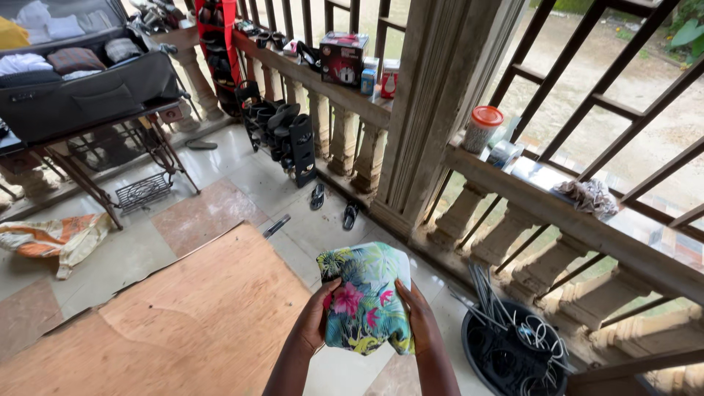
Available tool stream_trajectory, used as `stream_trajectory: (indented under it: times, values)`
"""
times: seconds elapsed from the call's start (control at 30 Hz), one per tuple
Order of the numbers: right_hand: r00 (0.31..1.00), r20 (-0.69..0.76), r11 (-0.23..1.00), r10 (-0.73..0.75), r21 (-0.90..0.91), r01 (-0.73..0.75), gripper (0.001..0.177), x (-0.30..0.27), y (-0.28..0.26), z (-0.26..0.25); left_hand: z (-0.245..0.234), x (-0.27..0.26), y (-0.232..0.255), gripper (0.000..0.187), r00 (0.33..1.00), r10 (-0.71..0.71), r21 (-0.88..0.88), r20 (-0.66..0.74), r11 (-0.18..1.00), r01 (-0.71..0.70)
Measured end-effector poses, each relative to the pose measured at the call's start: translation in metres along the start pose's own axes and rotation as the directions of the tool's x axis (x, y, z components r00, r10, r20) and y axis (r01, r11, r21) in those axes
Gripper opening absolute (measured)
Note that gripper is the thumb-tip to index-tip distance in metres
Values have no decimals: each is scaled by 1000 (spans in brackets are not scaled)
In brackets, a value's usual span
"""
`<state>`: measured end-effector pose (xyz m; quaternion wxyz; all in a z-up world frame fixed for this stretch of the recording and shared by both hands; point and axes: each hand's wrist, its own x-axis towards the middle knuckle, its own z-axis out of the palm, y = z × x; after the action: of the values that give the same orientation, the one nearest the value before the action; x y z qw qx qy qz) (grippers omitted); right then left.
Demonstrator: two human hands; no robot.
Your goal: The person folds a shirt on a wooden surface, then walks to a suitcase and places the folded shirt inside.
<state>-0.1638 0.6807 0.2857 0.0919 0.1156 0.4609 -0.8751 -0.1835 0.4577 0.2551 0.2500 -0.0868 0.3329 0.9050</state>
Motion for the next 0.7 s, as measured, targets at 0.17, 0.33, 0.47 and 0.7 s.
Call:
stream_trajectory:
  times: [0.17, 0.33, 0.47, 0.7]
  values:
    - [994, -87, 995, 66, 85, -59, 61, 17, -18, -52, 54, 42, -28, 62, 982, -123, -33, 141, 991, 129]
    - [997, -13, 995, 77, 67, -76, 68, 29, -52, -83, 92, 62, -49, 67, 970, -101, -88, 223, 988, 124]
    - [997, -11, 995, 81, 53, -80, 69, 36, -65, -88, 109, 81, -53, 76, 971, -78, -94, 228, 990, 101]
    - [996, -85, 998, 42, 55, -37, 61, 52, -75, -108, 116, 125, -63, 73, 982, -133, -46, 135, 989, 140]
